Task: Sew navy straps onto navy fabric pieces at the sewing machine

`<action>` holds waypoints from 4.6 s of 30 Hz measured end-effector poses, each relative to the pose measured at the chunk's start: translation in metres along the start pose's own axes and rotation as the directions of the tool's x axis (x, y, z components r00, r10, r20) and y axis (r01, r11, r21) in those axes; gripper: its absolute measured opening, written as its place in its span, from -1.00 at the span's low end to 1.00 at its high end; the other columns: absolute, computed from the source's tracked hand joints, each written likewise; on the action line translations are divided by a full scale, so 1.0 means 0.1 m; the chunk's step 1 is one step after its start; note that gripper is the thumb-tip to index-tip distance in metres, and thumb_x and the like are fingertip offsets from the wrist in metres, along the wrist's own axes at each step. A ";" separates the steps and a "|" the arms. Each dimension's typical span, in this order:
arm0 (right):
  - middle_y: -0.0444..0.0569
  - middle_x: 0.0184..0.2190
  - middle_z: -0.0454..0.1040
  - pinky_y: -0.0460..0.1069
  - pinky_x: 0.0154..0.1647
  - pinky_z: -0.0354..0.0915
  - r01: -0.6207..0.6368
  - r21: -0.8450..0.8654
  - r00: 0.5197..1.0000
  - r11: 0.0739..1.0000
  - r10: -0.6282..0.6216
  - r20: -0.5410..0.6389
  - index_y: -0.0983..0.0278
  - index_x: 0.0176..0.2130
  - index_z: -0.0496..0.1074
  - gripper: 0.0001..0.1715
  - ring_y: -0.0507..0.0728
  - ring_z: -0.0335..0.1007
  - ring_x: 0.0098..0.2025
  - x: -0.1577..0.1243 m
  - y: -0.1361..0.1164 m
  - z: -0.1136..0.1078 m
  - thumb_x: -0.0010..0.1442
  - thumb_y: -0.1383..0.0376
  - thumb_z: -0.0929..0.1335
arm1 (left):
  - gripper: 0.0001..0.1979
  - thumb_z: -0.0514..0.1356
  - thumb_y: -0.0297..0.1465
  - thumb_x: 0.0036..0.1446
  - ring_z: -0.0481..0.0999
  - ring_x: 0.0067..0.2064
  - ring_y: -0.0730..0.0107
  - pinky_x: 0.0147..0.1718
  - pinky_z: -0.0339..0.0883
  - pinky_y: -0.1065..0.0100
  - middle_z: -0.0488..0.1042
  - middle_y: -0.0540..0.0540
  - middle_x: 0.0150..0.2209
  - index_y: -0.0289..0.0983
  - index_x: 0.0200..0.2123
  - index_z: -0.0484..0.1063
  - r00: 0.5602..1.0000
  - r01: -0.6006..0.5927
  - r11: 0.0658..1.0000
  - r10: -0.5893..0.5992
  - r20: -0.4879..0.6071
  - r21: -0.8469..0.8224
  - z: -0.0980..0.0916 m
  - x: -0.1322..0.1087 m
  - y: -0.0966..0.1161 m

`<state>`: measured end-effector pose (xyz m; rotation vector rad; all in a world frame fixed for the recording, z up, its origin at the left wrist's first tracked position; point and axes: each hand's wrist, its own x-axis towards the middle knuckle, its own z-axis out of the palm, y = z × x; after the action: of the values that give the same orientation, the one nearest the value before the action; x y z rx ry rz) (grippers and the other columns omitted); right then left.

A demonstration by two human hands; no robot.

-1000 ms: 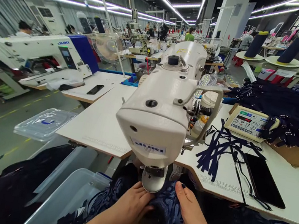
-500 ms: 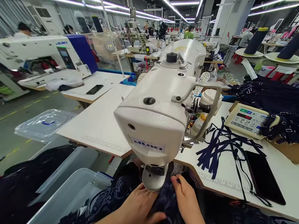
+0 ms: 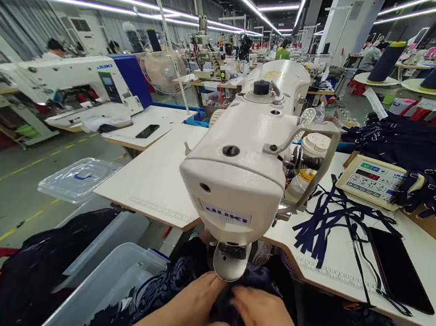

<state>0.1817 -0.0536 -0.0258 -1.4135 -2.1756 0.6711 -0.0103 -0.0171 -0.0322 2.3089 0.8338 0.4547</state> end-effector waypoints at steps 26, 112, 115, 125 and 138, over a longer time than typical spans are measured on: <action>-0.22 -0.66 0.28 -0.06 -0.49 0.22 -0.378 0.526 0.791 0.762 0.561 -0.244 0.20 -0.38 0.36 -0.79 0.09 0.28 -0.54 0.52 0.14 -0.16 0.17 0.12 0.29 | -0.68 0.03 -0.44 0.37 0.35 0.13 0.38 0.02 0.02 0.22 0.49 -0.01 0.04 -0.14 0.14 0.34 0.948 -0.120 0.795 0.270 -0.169 0.595 -0.40 0.16 0.09; -0.09 -0.55 0.45 0.00 -0.37 0.28 -0.389 0.289 0.819 0.874 0.472 -0.326 0.15 -0.37 0.32 -0.76 0.22 0.46 -0.38 0.47 0.27 -0.15 0.19 0.06 0.27 | -0.63 -0.09 -0.41 0.39 0.35 0.07 0.32 0.08 0.13 0.30 0.45 -0.06 0.08 -0.27 0.16 0.34 0.940 -0.008 0.667 0.259 -0.222 0.745 -0.28 0.16 0.21; -0.09 -0.58 0.44 0.01 -0.35 0.29 -0.395 0.271 0.815 0.878 0.471 -0.337 0.14 -0.42 0.31 -0.75 0.23 0.47 -0.35 0.47 0.28 -0.15 0.18 0.06 0.26 | -0.64 -0.06 -0.39 0.39 0.34 0.08 0.33 0.08 0.13 0.30 0.44 -0.04 0.09 -0.26 0.17 0.33 0.943 -0.003 0.673 0.248 -0.222 0.739 -0.27 0.18 0.19; -0.08 -0.64 0.40 0.01 -0.35 0.30 -0.420 0.201 0.821 0.885 0.465 -0.333 0.14 -0.43 0.35 -0.69 0.28 0.49 -0.29 0.49 0.27 -0.17 0.19 0.03 0.22 | -0.63 -0.11 -0.43 0.41 0.37 0.05 0.36 0.02 0.16 0.32 0.46 -0.06 0.06 -0.26 0.12 0.39 0.927 0.014 0.653 0.275 -0.254 0.757 -0.27 0.20 0.23; -0.08 -0.58 0.43 0.00 -0.48 0.22 -0.459 0.263 0.790 0.848 0.526 -0.315 0.18 -0.37 0.38 -0.62 0.20 0.39 -0.51 0.49 0.32 -0.09 0.21 -0.02 0.22 | -0.64 -0.08 -0.45 0.38 0.35 0.03 0.36 0.04 0.08 0.34 0.50 -0.04 0.00 -0.24 0.06 0.45 0.892 0.043 0.631 0.326 -0.314 0.775 -0.25 0.21 0.20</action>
<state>0.1914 0.0042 -0.0330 -1.8598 -1.4141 0.6735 0.0013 -0.0045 0.0020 3.1597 1.2380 0.8331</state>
